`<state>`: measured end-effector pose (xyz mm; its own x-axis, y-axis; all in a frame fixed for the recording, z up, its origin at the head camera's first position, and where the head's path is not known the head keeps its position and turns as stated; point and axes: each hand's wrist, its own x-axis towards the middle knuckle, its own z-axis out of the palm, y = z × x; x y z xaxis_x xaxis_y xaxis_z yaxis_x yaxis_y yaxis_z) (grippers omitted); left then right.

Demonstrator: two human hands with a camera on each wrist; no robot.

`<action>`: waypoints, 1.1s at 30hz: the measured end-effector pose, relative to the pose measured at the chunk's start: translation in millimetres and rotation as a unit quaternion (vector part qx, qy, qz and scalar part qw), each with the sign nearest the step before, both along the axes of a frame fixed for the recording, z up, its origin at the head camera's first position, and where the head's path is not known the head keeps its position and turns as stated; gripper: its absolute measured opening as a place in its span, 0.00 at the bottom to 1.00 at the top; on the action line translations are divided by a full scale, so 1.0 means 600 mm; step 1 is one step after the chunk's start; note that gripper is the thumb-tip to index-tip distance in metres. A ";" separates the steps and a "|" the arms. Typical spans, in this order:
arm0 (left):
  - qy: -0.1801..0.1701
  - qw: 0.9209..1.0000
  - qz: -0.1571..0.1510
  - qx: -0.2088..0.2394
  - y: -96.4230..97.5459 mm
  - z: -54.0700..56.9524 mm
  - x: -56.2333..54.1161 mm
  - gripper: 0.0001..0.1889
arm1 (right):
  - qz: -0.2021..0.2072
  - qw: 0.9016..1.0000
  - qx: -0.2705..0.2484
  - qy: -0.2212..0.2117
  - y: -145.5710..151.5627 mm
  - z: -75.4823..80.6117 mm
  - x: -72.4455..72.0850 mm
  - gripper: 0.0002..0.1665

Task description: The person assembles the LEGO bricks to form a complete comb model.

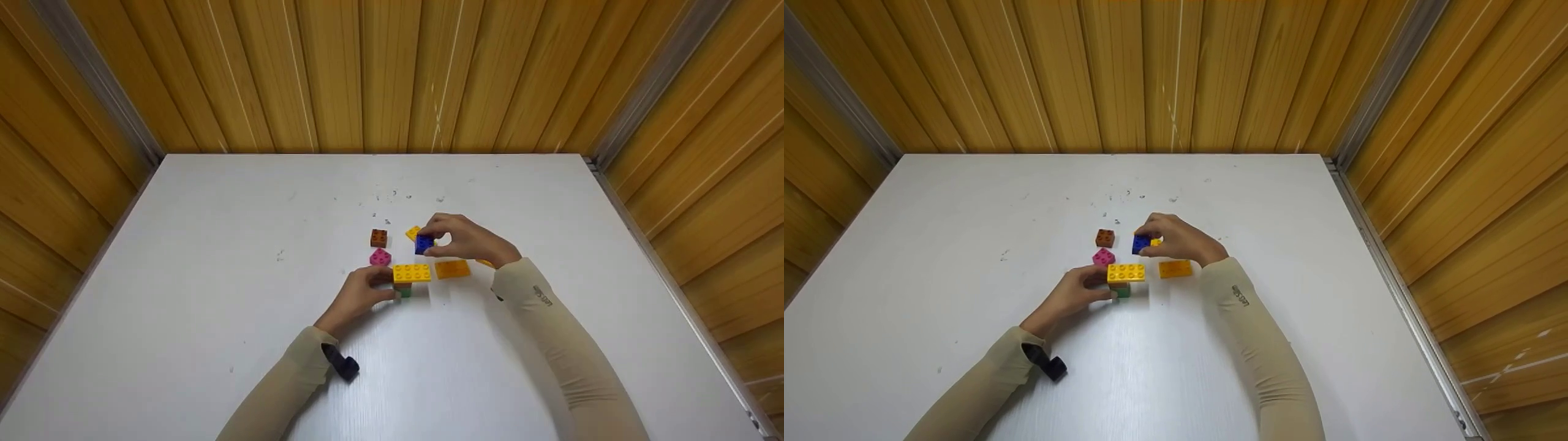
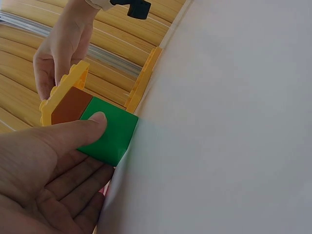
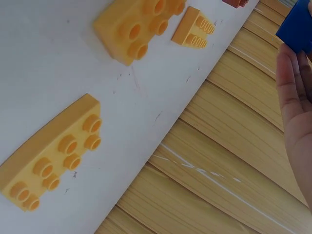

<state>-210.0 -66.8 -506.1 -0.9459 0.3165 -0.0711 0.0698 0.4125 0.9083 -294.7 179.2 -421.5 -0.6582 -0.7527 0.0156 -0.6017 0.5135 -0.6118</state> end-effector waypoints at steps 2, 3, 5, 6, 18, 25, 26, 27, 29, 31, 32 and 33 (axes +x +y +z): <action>0.006 1.000 -0.002 0.000 -0.001 -0.001 0.000 0.21 | 0.007 1.000 -0.008 0.001 -0.003 0.000 0.002 0.22; 0.008 1.000 -0.003 0.001 -0.001 -0.001 -0.001 0.22 | 0.009 1.000 -0.010 0.002 -0.004 0.000 0.003 0.22; 0.010 1.000 -0.005 0.004 -0.002 -0.002 -0.001 0.22 | 0.014 1.000 -0.010 0.005 -0.007 0.001 0.007 0.22; 0.011 1.000 -0.006 0.004 -0.002 -0.002 -0.001 0.22 | 0.016 1.000 -0.010 0.005 -0.009 0.002 0.008 0.22; 0.020 1.000 -0.009 0.005 -0.001 -0.003 0.000 0.20 | 0.037 0.999 -0.002 0.012 -0.025 0.013 0.025 0.23; 0.025 0.999 -0.012 0.021 -0.002 -0.003 0.001 0.20 | 0.059 0.998 -0.005 0.009 -0.035 0.014 0.033 0.24; 0.026 0.999 -0.011 0.022 -0.001 -0.003 0.000 0.20 | 0.063 0.998 -0.006 0.008 -0.036 0.015 0.034 0.24; 0.026 0.999 -0.011 0.023 -0.001 -0.003 0.000 0.20 | 0.065 0.998 -0.005 0.007 -0.038 0.015 0.035 0.23; 0.024 0.999 -0.009 0.023 -0.001 -0.003 0.000 0.20 | 0.069 0.998 -0.004 0.005 -0.041 0.016 0.037 0.23; 0.020 1.000 -0.008 0.019 -0.001 -0.003 -0.001 0.20 | 0.073 0.997 -0.004 0.004 -0.043 0.016 0.039 0.23; 0.018 1.000 -0.009 0.016 0.000 -0.003 -0.001 0.20 | 0.073 0.997 -0.003 0.001 -0.044 0.016 0.040 0.22; 0.017 1.000 -0.009 0.014 0.000 -0.002 -0.001 0.20 | 0.073 0.997 -0.002 -0.002 -0.045 0.016 0.041 0.22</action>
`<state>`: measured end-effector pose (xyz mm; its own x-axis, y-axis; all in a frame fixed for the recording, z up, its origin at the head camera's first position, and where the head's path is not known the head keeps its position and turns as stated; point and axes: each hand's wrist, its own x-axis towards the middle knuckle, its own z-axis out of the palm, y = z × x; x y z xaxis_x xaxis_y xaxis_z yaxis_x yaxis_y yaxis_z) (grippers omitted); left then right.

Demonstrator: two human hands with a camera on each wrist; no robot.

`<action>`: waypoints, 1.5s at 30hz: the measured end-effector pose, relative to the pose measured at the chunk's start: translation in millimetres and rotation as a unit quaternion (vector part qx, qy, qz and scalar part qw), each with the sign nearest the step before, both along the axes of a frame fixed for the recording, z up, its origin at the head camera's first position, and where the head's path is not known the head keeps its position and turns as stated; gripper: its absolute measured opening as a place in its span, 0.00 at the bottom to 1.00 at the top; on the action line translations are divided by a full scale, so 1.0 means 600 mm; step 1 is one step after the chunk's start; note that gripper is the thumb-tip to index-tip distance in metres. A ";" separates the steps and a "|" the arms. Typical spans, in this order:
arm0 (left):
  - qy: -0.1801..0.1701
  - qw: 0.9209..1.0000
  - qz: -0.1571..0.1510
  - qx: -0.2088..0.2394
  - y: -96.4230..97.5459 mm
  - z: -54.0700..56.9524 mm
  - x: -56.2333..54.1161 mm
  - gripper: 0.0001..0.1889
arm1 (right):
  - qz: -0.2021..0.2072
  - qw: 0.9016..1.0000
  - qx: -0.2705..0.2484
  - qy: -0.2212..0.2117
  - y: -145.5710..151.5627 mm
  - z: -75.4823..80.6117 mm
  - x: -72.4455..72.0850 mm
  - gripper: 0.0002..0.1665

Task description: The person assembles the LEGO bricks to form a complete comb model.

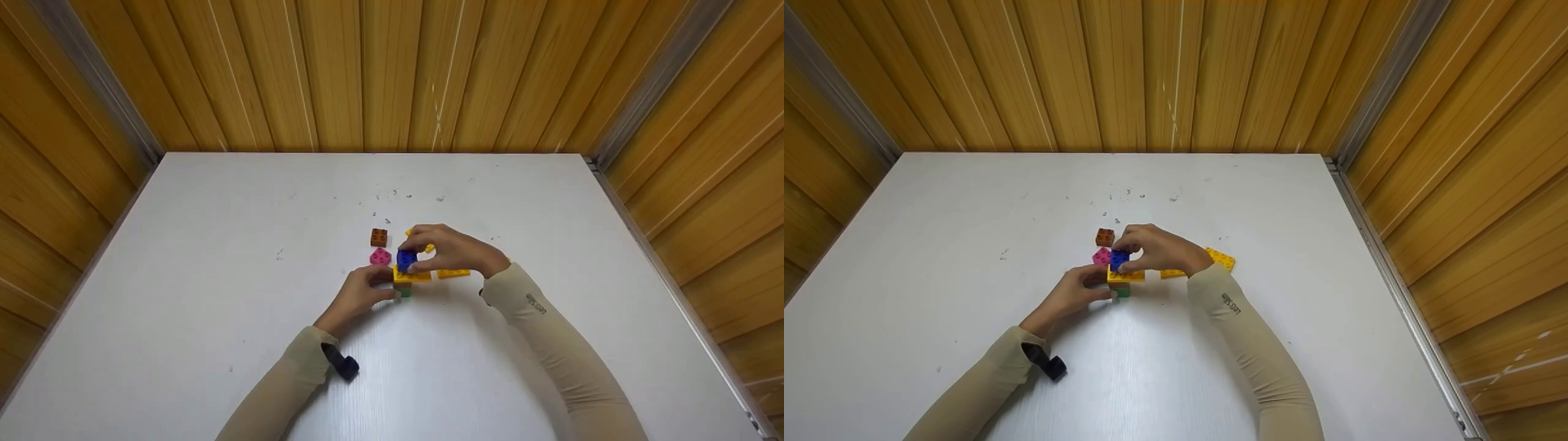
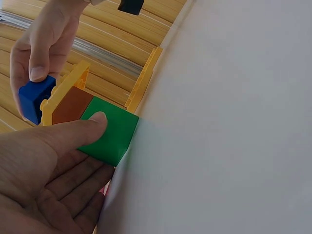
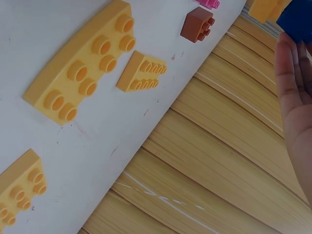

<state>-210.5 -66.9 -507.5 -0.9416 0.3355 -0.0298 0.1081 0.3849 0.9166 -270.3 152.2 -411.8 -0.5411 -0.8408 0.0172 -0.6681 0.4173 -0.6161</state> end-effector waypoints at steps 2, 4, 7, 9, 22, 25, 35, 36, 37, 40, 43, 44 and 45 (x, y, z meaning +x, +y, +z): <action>0.000 1.000 -0.001 -0.003 0.000 0.000 0.000 0.20 | 0.001 1.000 0.000 -0.003 -0.001 -0.001 0.001 0.22; 0.002 1.000 -0.002 -0.004 0.000 0.001 0.001 0.20 | 0.001 1.000 0.000 -0.006 -0.003 -0.002 0.002 0.22; 0.005 1.000 -0.002 -0.002 -0.001 0.000 0.001 0.20 | 0.001 1.000 0.003 -0.005 -0.005 -0.002 0.004 0.23; 0.004 1.000 -0.001 -0.002 -0.001 0.000 0.000 0.20 | 0.002 1.000 0.005 -0.004 -0.006 -0.001 0.006 0.23; 0.015 1.000 -0.003 0.016 -0.001 0.000 0.002 0.19 | -0.001 1.000 0.025 -0.002 -0.011 -0.001 0.012 0.22; 0.015 1.000 -0.005 0.022 -0.001 0.000 0.001 0.19 | -0.002 1.000 0.022 -0.001 -0.011 -0.001 0.012 0.21; 0.021 1.000 -0.007 0.021 -0.001 0.001 0.000 0.19 | 0.005 1.000 0.018 0.000 -0.015 0.002 0.011 0.19; 0.023 1.000 -0.007 0.021 -0.002 0.000 0.000 0.19 | 0.006 1.000 0.018 0.000 -0.016 0.003 0.011 0.19; 0.024 0.999 -0.008 0.021 -0.002 0.000 0.000 0.19 | 0.006 1.000 0.020 -0.001 -0.017 0.003 0.011 0.19; 0.024 0.999 -0.010 0.023 -0.002 0.000 0.000 0.19 | 0.006 1.000 0.023 -0.004 -0.018 0.002 0.010 0.19; 0.025 0.999 -0.012 0.025 -0.002 0.000 0.000 0.19 | 0.004 1.000 0.026 -0.010 -0.019 0.002 0.009 0.20; 0.025 0.999 -0.012 0.025 -0.002 0.000 0.000 0.19 | 0.002 0.999 0.029 -0.014 -0.020 0.003 0.009 0.20; 0.026 0.999 -0.012 0.025 -0.002 0.000 0.000 0.19 | 0.001 0.999 0.031 -0.017 -0.020 0.003 0.008 0.20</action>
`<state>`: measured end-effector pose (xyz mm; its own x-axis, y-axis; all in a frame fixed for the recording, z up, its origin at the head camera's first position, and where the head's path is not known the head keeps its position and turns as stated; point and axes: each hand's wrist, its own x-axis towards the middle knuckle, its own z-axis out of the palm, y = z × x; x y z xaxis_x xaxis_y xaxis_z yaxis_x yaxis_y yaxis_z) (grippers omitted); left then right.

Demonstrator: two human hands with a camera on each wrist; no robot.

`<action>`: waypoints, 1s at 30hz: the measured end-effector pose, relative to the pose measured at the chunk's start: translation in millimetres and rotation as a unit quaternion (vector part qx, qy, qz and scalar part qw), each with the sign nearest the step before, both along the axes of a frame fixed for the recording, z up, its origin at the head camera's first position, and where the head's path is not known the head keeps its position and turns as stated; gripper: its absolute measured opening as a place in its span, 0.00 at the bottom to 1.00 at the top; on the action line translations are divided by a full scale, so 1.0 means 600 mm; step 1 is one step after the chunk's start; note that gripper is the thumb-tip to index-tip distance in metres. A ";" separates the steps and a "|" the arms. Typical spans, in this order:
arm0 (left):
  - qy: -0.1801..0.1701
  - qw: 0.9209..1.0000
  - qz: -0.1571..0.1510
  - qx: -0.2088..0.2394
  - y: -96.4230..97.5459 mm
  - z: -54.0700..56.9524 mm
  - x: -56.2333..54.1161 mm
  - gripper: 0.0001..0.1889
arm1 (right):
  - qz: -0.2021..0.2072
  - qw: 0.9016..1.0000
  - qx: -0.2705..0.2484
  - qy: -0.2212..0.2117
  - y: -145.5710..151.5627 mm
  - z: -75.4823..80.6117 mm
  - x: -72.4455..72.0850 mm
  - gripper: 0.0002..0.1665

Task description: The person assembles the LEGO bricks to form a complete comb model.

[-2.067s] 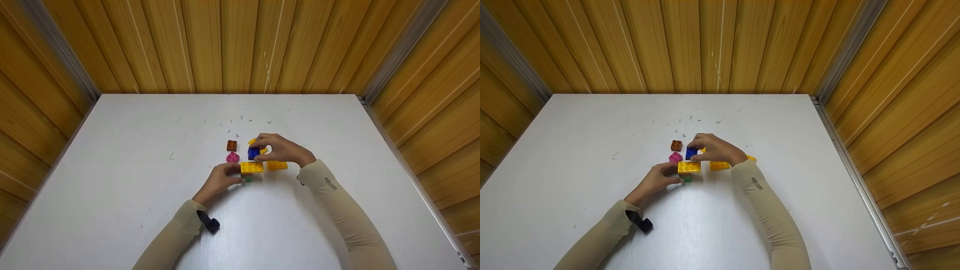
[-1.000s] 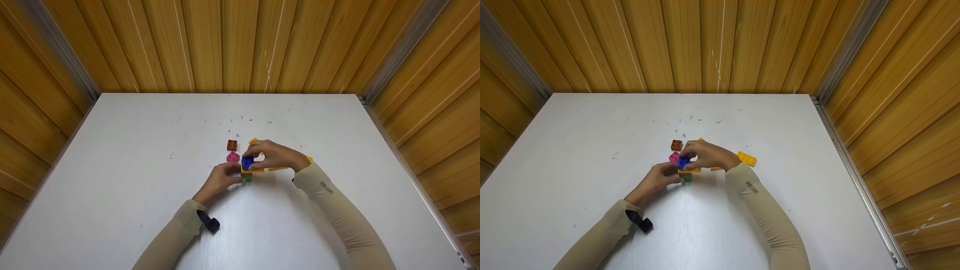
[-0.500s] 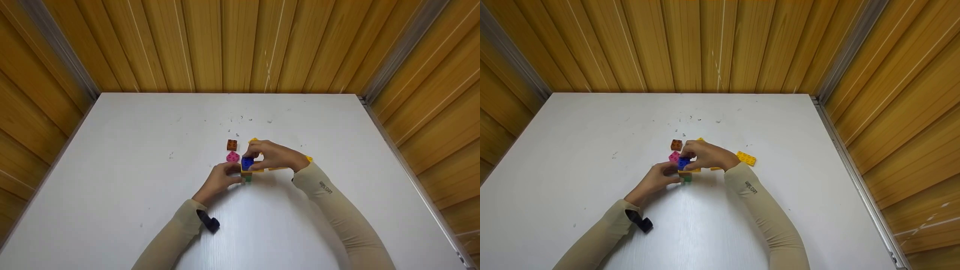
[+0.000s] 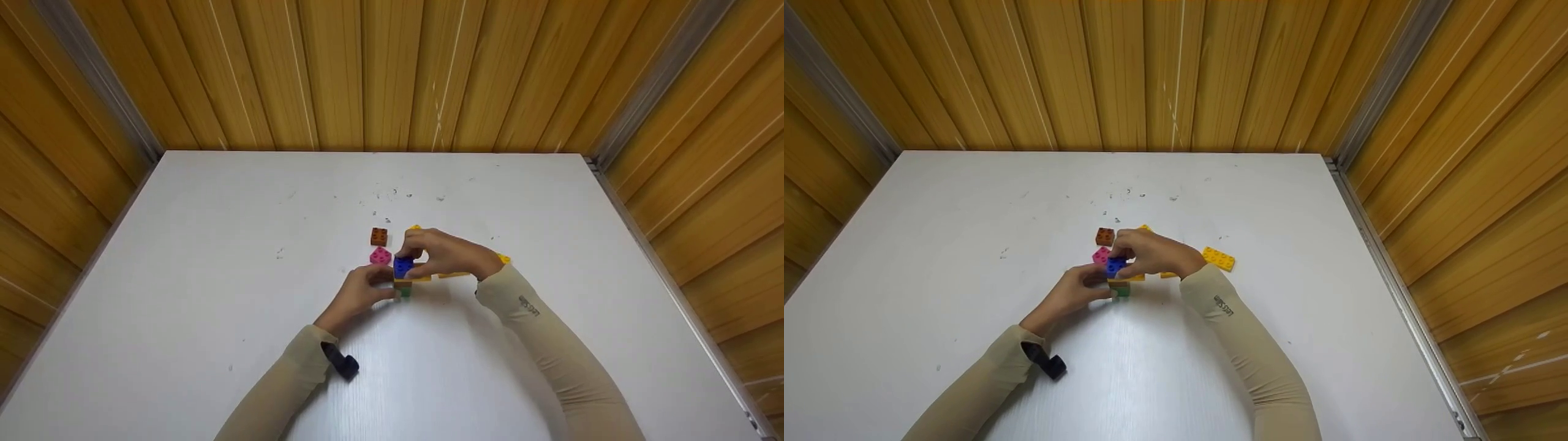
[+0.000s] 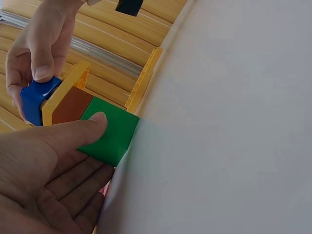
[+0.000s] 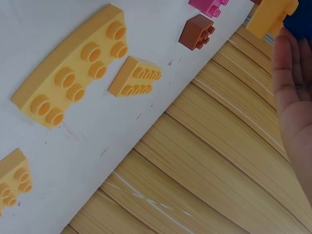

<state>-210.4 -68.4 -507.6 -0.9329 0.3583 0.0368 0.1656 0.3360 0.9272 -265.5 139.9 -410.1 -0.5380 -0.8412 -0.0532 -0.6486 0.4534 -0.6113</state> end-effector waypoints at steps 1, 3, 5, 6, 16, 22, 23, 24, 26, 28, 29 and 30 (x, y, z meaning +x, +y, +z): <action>0.001 1.000 0.001 -0.001 0.000 0.000 0.000 0.19 | -0.002 1.000 0.002 -0.004 -0.001 0.001 0.000 0.20; 0.001 1.000 0.002 -0.003 0.000 0.001 0.000 0.19 | -0.006 1.000 0.008 -0.012 -0.003 0.003 0.000 0.19; 0.002 1.000 0.003 -0.005 0.000 0.001 0.000 0.19 | -0.010 1.000 0.015 -0.017 -0.005 0.006 0.000 0.19; 0.002 1.000 0.003 -0.006 0.000 0.001 0.000 0.19 | -0.011 1.000 0.018 -0.018 -0.006 0.007 0.000 0.19; -0.011 1.000 0.012 -0.012 0.002 0.000 0.000 0.17 | -0.021 0.999 0.041 -0.017 -0.012 0.009 -0.002 0.19; -0.025 0.999 0.015 -0.015 0.003 0.001 0.003 0.18 | -0.029 0.998 0.050 -0.029 -0.013 0.008 -0.002 0.20; -0.025 0.999 0.015 -0.015 0.003 0.001 0.003 0.18 | -0.031 0.998 0.050 -0.032 -0.013 0.008 -0.002 0.20; -0.025 0.999 0.015 -0.016 0.003 0.002 0.003 0.17 | -0.032 0.998 0.050 -0.036 -0.013 0.009 -0.002 0.20; -0.024 0.999 0.014 -0.015 0.002 0.002 0.003 0.17 | -0.034 0.997 0.049 -0.040 -0.014 0.010 -0.002 0.20; -0.021 1.000 0.012 -0.013 0.001 0.002 0.002 0.17 | -0.032 0.998 0.045 -0.041 -0.014 0.011 -0.003 0.20; -0.020 1.000 0.012 -0.012 0.001 0.002 0.002 0.17 | -0.031 0.998 0.043 -0.041 -0.014 0.012 -0.004 0.20; -0.017 1.000 0.011 -0.012 0.001 0.002 0.001 0.17 | -0.030 0.998 0.041 -0.042 -0.014 0.013 -0.004 0.20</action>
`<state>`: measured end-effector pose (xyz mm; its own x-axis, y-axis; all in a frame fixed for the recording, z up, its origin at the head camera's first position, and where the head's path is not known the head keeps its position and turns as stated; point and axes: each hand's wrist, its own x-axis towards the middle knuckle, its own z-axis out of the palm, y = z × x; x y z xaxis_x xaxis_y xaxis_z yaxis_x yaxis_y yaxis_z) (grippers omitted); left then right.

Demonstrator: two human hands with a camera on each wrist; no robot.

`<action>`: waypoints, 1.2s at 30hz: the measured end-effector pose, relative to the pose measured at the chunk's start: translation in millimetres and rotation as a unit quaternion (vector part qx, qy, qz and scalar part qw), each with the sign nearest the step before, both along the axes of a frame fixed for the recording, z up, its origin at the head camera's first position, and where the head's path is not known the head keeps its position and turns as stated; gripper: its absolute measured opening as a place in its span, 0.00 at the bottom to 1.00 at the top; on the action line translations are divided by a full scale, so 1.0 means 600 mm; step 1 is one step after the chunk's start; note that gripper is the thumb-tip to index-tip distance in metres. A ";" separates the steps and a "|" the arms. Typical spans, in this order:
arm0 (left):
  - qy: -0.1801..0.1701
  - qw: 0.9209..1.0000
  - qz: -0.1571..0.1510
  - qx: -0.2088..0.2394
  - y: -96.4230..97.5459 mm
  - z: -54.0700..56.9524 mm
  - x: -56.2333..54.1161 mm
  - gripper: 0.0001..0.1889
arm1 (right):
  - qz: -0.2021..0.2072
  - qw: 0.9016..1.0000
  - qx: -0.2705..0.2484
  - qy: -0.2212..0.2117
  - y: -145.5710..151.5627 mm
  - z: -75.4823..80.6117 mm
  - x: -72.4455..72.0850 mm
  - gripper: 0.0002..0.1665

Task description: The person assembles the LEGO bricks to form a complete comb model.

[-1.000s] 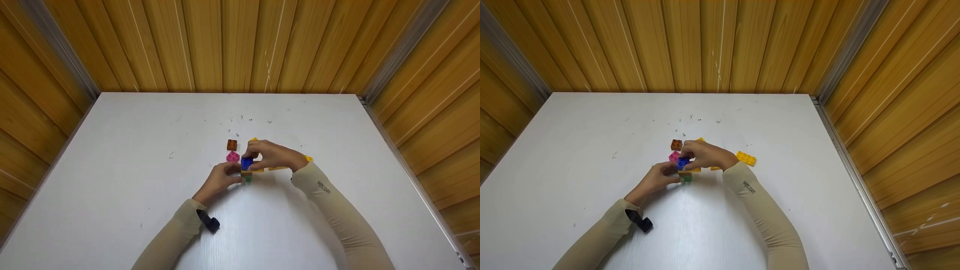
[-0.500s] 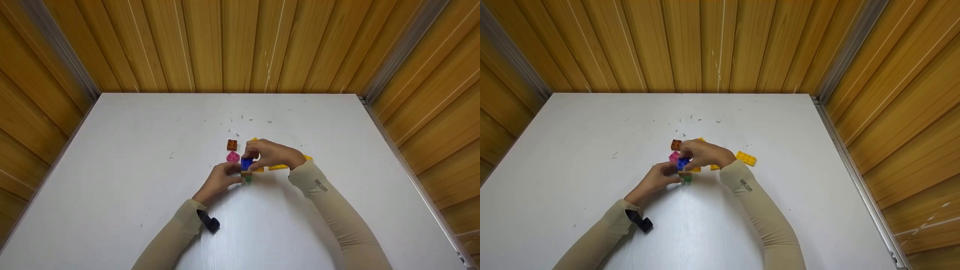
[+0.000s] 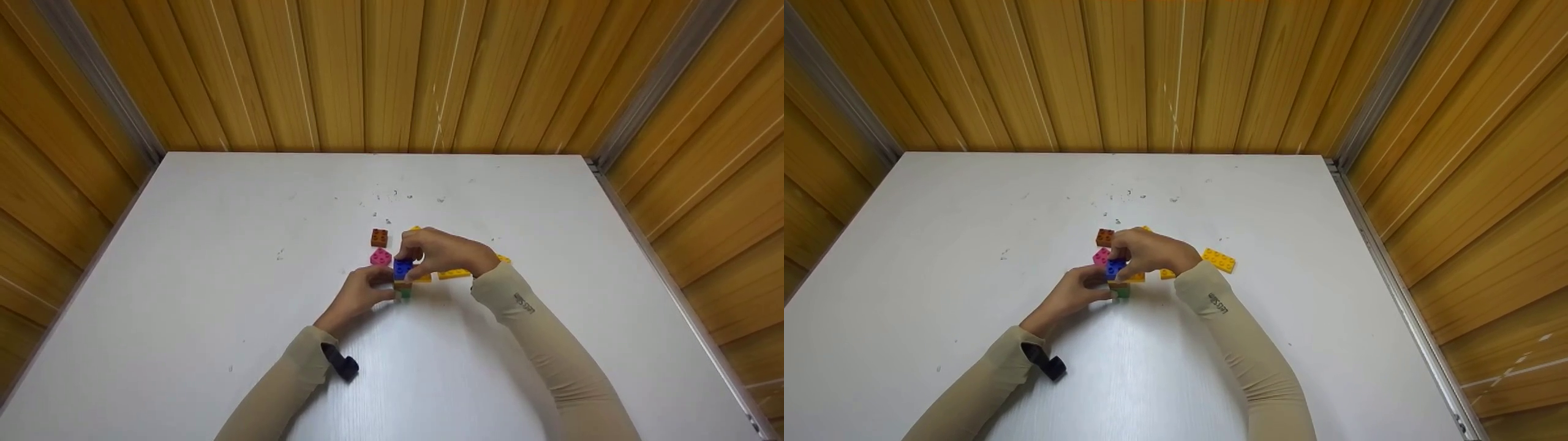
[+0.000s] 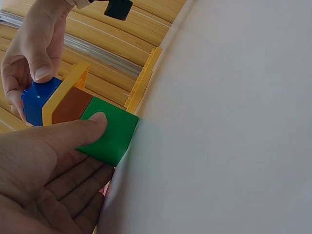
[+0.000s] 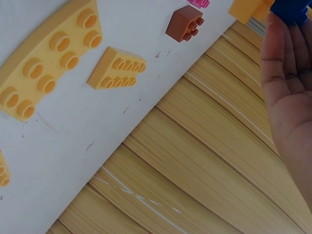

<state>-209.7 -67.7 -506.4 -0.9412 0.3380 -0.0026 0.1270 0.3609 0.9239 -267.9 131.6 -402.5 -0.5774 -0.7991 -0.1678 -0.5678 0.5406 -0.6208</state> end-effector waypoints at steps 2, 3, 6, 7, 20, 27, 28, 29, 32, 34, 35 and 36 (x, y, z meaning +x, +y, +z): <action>0.003 1.000 -0.001 -0.001 0.000 0.000 0.000 0.18 | 0.003 1.000 -0.001 0.002 0.001 0.000 -0.001 0.20; 0.004 1.000 -0.002 -0.002 0.001 0.001 0.000 0.17 | 0.004 1.000 -0.002 0.003 0.001 0.000 -0.002 0.20; 0.007 1.000 -0.001 -0.004 0.001 0.002 0.001 0.17 | 0.007 1.000 -0.003 0.004 0.003 -0.002 -0.003 0.21; 0.009 1.000 -0.002 -0.003 0.001 0.001 0.001 0.17 | 0.008 1.000 -0.006 0.003 0.004 -0.003 -0.003 0.21; 0.005 1.000 -0.006 0.003 -0.001 0.001 -0.003 0.17 | 0.014 1.000 -0.009 0.005 0.007 0.001 0.004 0.24; 0.010 1.000 -0.005 -0.006 0.000 0.000 -0.004 0.17 | 0.018 1.000 0.019 0.013 0.007 0.008 0.002 0.24; 0.007 1.000 -0.003 -0.007 0.000 0.000 -0.004 0.18 | 0.019 1.000 0.021 0.013 0.006 0.009 0.002 0.24; 0.005 1.000 -0.002 -0.007 0.001 -0.001 -0.004 0.17 | 0.020 0.999 0.025 0.014 0.006 0.010 0.002 0.24; -0.001 1.000 0.000 -0.007 0.001 -0.001 -0.004 0.17 | 0.024 0.999 0.035 0.016 0.005 0.013 0.001 0.23; -0.004 1.000 0.001 -0.005 0.000 -0.002 -0.004 0.17 | 0.024 0.999 0.041 0.014 0.004 0.016 0.002 0.23; -0.004 1.000 0.001 -0.004 0.000 -0.001 -0.003 0.18 | 0.026 0.999 0.043 0.014 0.004 0.016 0.002 0.23; -0.004 1.000 0.001 -0.003 0.000 -0.001 -0.003 0.18 | 0.028 0.999 0.044 0.014 0.004 0.017 0.001 0.23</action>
<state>-211.7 -67.5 -507.2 -0.9415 0.3367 -0.0125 0.1190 0.3672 0.9225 -267.4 134.0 -392.6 -0.5374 -0.8132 -0.2233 -0.6150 0.5591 -0.5560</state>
